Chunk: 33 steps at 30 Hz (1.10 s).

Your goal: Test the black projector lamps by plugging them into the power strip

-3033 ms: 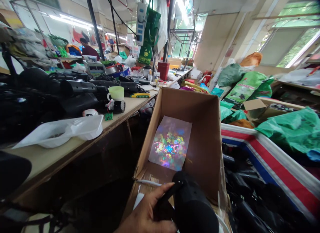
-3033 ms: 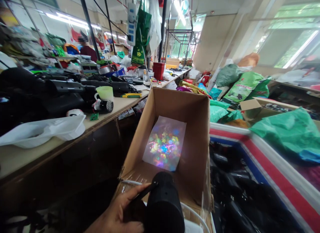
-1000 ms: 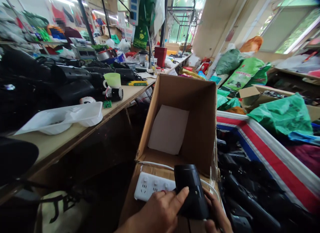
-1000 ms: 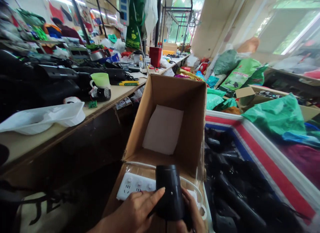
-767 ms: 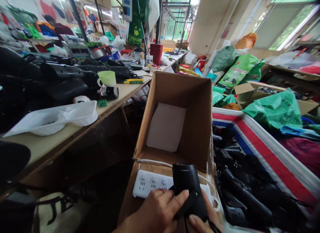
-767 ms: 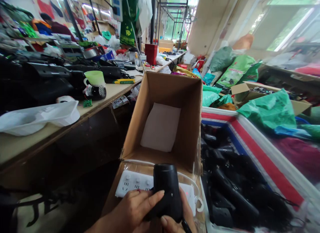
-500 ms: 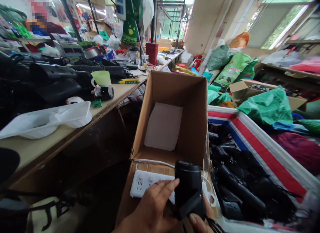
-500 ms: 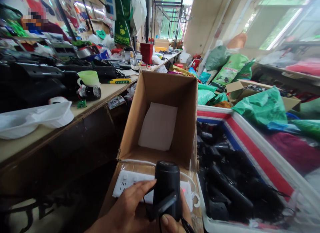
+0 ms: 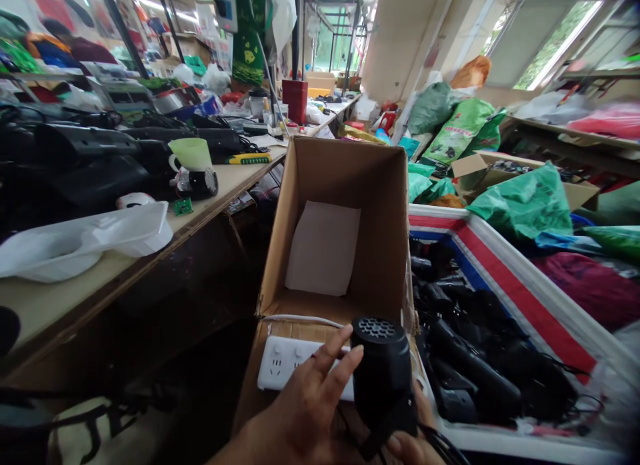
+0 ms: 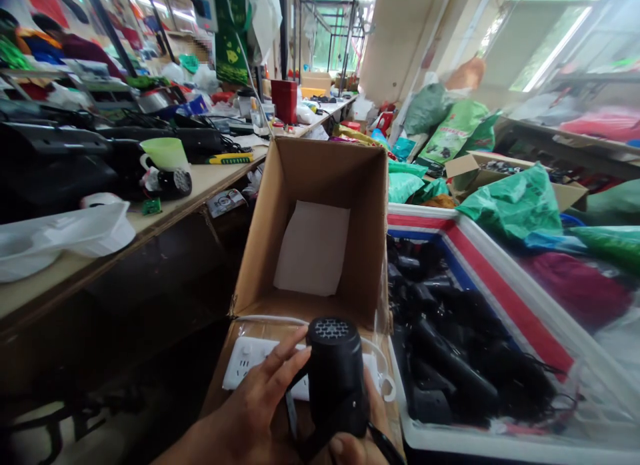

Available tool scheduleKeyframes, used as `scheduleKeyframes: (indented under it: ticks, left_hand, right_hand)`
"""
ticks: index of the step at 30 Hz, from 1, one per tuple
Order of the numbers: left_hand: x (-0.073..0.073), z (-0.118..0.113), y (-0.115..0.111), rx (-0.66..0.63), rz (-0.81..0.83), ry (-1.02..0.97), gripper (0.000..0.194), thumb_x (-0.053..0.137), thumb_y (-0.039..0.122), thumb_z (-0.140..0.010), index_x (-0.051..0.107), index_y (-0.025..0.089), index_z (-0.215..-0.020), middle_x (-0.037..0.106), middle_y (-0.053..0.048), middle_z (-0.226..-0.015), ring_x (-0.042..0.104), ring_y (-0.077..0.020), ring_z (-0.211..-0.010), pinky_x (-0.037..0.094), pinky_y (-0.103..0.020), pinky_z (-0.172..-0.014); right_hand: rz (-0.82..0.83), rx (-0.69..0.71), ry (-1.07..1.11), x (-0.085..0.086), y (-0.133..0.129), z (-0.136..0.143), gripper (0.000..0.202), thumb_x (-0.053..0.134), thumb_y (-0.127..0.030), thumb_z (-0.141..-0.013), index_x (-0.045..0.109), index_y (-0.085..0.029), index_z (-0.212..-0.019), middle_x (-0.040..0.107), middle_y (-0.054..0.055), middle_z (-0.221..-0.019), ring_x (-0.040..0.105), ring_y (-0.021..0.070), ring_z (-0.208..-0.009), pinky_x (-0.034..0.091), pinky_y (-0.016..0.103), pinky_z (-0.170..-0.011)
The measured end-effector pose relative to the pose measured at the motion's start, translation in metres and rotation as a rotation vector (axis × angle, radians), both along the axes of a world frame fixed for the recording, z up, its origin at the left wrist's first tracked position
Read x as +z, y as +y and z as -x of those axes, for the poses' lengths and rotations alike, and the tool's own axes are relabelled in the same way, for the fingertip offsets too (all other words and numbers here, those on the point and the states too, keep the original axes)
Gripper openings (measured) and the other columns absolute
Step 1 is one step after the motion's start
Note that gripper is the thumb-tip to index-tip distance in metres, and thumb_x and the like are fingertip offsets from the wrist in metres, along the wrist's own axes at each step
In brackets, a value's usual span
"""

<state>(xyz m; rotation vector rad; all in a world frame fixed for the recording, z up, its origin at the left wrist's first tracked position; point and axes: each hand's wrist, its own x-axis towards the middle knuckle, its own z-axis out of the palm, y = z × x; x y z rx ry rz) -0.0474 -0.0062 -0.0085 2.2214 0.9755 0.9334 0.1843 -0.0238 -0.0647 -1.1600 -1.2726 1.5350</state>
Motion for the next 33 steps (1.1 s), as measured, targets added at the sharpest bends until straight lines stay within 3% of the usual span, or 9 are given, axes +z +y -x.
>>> scheduleKeyframes:
  ticks: [5, 10, 13, 16, 20, 24, 27, 29, 33]
  left_hand:
    - [0.008, -0.006, 0.001, 0.042, -0.072, 0.198, 0.11, 0.074, 0.033, -0.071, -0.002, 0.026, -0.149, 0.014, -0.024, -0.152, 0.019, -0.0484, -0.139, 0.035, -0.069, -0.101]
    - [0.015, -0.003, 0.004, 0.004, -0.039, 0.184, 0.108, 0.071, 0.023, -0.069, -0.001, 0.019, -0.15, 0.024, -0.023, -0.151, 0.023, -0.0402, -0.14, 0.034, -0.06, -0.108]
    - [0.02, 0.006, 0.009, -0.025, -0.006, 0.09, 0.09, 0.069, 0.019, -0.07, 0.022, 0.015, -0.147, 0.04, -0.022, -0.145, 0.035, -0.0355, -0.136, 0.035, -0.055, -0.109]
    - [0.023, 0.015, 0.018, -0.005, 0.068, -0.061, 0.057, 0.065, 0.011, -0.07, 0.054, 0.017, -0.126, 0.061, -0.015, -0.128, 0.054, -0.0299, -0.122, 0.042, -0.048, -0.104]
    - [0.028, 0.019, 0.029, 0.041, 0.201, -0.159, 0.033, 0.075, 0.025, -0.074, 0.067, 0.019, -0.105, 0.074, -0.01, -0.106, 0.066, -0.027, -0.102, 0.049, -0.043, -0.093]
    - [0.028, 0.014, 0.028, 0.008, 0.242, -0.233, 0.042, 0.069, 0.041, -0.08, 0.063, 0.018, -0.114, 0.068, -0.013, -0.116, 0.061, -0.0268, -0.111, 0.046, -0.042, -0.097]
    - [0.026, 0.009, 0.024, -0.035, 0.312, -0.203, 0.068, 0.057, 0.058, -0.082, 0.045, 0.018, -0.136, 0.041, -0.018, -0.147, 0.039, -0.0313, -0.135, 0.035, -0.048, -0.109]
    - [0.025, 0.007, 0.022, -0.058, 0.345, -0.155, 0.084, 0.049, 0.069, -0.079, 0.034, 0.019, -0.144, 0.027, -0.018, -0.155, 0.028, -0.0335, -0.141, 0.027, -0.052, -0.112]
    - [0.022, 0.003, 0.02, -0.13, 0.302, -0.099, 0.088, 0.04, 0.073, -0.081, 0.028, 0.017, -0.147, 0.038, -0.019, -0.149, 0.034, -0.0331, -0.137, 0.027, -0.051, -0.113]
  right_hand:
    - [-0.067, -0.062, -0.032, 0.004, 0.006, 0.004, 0.097, 0.077, -0.056, -0.058, 0.035, -0.027, -0.14, 0.049, 0.01, -0.141, 0.048, 0.0345, -0.127, 0.041, 0.046, -0.104]
    - [-0.145, -0.058, -0.009, 0.005, 0.013, 0.008, 0.088, 0.078, -0.048, -0.058, 0.043, -0.028, -0.136, 0.054, 0.008, -0.137, 0.048, 0.0358, -0.126, 0.045, 0.046, -0.099]
    - [-0.155, -0.003, -0.032, 0.005, 0.014, 0.003, 0.086, 0.078, -0.046, -0.056, 0.047, -0.027, -0.134, 0.056, 0.008, -0.135, 0.047, 0.0382, -0.126, 0.043, 0.048, -0.101]
    - [-0.067, 0.033, -0.019, 0.006, 0.009, -0.003, 0.09, 0.08, -0.046, -0.053, 0.048, -0.029, -0.135, 0.055, 0.007, -0.136, 0.045, 0.0386, -0.128, 0.041, 0.049, -0.103]
    - [0.088, 0.125, 0.109, 0.022, 0.005, -0.001, 0.088, 0.079, -0.044, -0.057, 0.045, -0.031, -0.137, 0.054, 0.005, -0.137, 0.046, 0.0358, -0.128, 0.038, 0.047, -0.105]
    - [0.101, 0.159, 0.204, 0.048, 0.007, 0.012, 0.081, 0.073, -0.044, -0.062, 0.047, -0.026, -0.136, 0.052, 0.006, -0.139, 0.04, 0.0338, -0.133, 0.03, 0.046, -0.11]
    - [0.177, 0.217, 0.317, 0.061, 0.008, 0.024, 0.085, 0.073, -0.048, -0.057, 0.048, -0.024, -0.135, 0.054, 0.007, -0.137, 0.038, 0.0356, -0.134, 0.03, 0.049, -0.109]
    - [0.248, 0.261, 0.427, 0.064, 0.006, 0.029, 0.088, 0.073, -0.05, -0.055, 0.048, -0.024, -0.136, 0.056, 0.008, -0.134, 0.041, 0.0363, -0.131, 0.032, 0.051, -0.107]
    - [0.269, 0.236, 0.443, 0.062, 0.003, 0.021, 0.079, 0.074, -0.046, -0.058, 0.053, -0.025, -0.132, 0.055, 0.007, -0.136, 0.041, 0.0345, -0.132, 0.029, 0.05, -0.109]
